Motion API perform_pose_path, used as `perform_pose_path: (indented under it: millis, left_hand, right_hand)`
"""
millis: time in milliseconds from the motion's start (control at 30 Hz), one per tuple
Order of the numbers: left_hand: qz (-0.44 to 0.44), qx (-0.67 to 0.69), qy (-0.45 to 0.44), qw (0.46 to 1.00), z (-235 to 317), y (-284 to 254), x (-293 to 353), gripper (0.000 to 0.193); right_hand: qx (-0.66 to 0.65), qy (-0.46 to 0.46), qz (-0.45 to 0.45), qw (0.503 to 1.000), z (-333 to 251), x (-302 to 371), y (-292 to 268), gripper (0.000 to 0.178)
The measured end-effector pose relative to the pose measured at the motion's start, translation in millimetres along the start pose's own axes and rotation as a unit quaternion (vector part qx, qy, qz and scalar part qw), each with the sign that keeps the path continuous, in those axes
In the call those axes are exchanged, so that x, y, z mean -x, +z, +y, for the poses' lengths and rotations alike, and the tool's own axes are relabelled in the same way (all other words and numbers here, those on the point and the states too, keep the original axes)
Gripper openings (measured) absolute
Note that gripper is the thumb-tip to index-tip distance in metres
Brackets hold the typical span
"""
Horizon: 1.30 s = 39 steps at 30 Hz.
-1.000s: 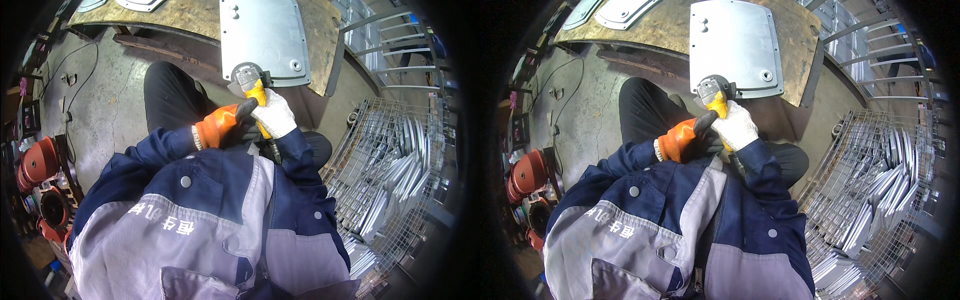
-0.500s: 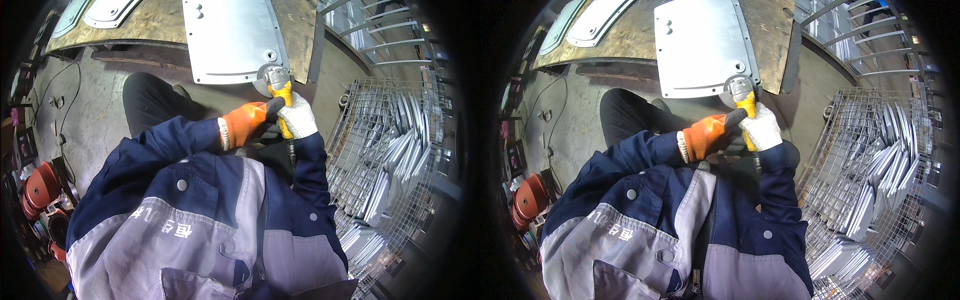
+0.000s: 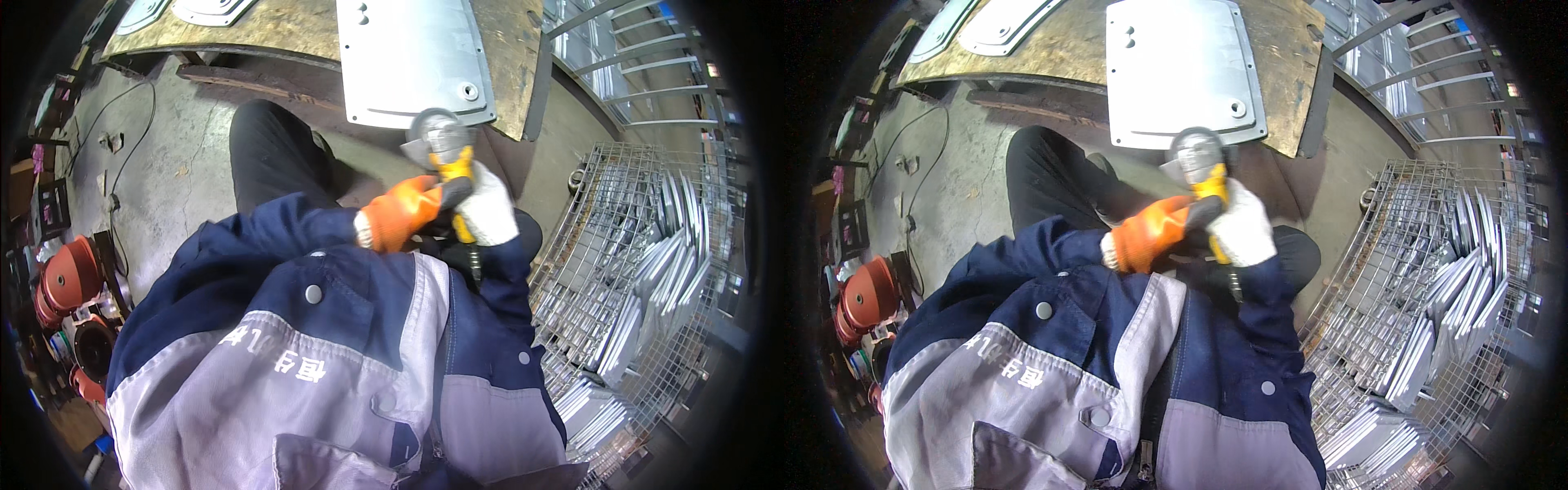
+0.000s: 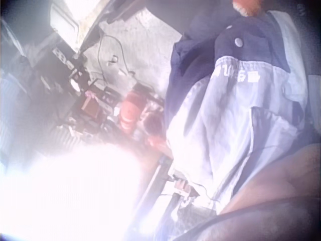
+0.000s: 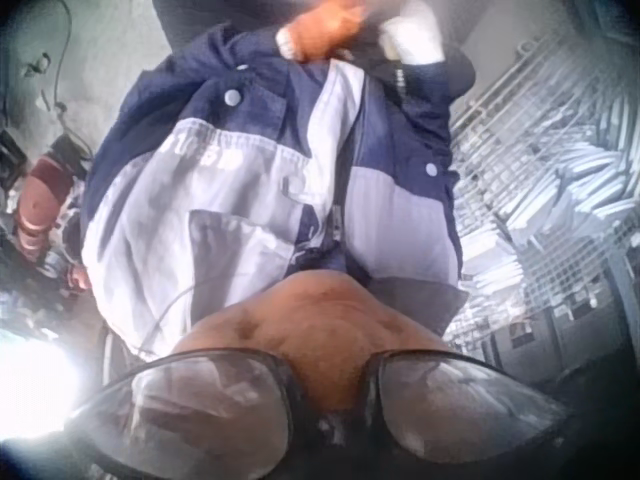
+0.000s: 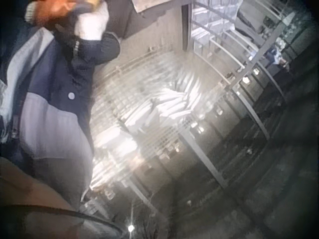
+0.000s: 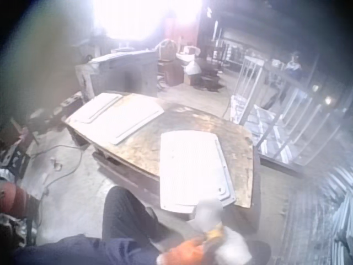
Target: The person sits on the floor and uses a handheld angle grinder to smooth the edges of metal plates. They repeatedly pick up plates from a wire basket, grind the edges, and place the finished plates back into the basket.
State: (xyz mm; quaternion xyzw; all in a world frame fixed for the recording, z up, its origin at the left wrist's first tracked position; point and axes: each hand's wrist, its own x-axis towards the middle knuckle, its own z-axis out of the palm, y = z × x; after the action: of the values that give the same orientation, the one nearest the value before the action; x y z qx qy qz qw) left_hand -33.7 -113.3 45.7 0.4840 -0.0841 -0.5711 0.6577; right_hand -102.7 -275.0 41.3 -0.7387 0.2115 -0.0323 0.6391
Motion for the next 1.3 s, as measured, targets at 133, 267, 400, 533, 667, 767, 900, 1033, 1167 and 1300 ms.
perform_pose_path:
  millis: [133, 267, 400, 533, 667, 767, 900, 1033, 1167, 1300]
  left_hand:
    - [0.09, 0.042, 0.019, 0.995, -16, -39, 22, 0.042]
    - [0.132, 0.091, 0.055, 0.986, -26, -56, 30, 0.049]
    - [0.084, -0.073, 0.218, 0.97, -28, -49, 26, 0.053]
    - [0.087, 0.091, -0.055, 0.991, -18, -25, -6, 0.048]
    - [0.023, 0.083, -0.104, 0.991, -17, -4, -29, 0.041]
    - [-0.063, 0.233, -0.136, 0.961, -13, -20, -43, 0.043]
    - [0.041, -0.815, 0.076, 0.573, -12, -78, -69, 0.044]
    - [0.185, -0.736, 0.172, 0.628, -35, -141, -83, 0.045]
    - [0.128, -0.154, 0.318, 0.927, -30, -203, -61, 0.046]
    - [0.211, 0.205, 0.234, 0.927, -30, -196, -15, 0.069]
  right_hand:
    - [0.213, -0.028, -0.063, 0.975, 0, -10, 59, 0.037]
    - [0.275, -0.059, -0.039, 0.959, -3, -15, 94, 0.035]
    - [0.292, -0.068, 0.022, 0.954, -1, -7, 86, 0.035]
    - [0.24, -0.027, 0.055, 0.969, 11, 1, 51, 0.031]
    - [0.041, 0.002, 0.066, 0.997, 28, 4, 13, 0.024]
    - [0.04, 0.108, 0.096, 0.989, 31, 6, -19, 0.031]
    - [-0.069, 0.136, 0.119, 0.981, 27, 27, -39, 0.029]
    - [-0.012, 0.133, 0.11, 0.985, 24, 46, -24, 0.029]
    - [0.056, 0.137, 0.027, 0.989, 13, 53, 5, 0.03]
    - [0.219, -0.002, -0.03, 0.975, -2, 26, 48, 0.042]
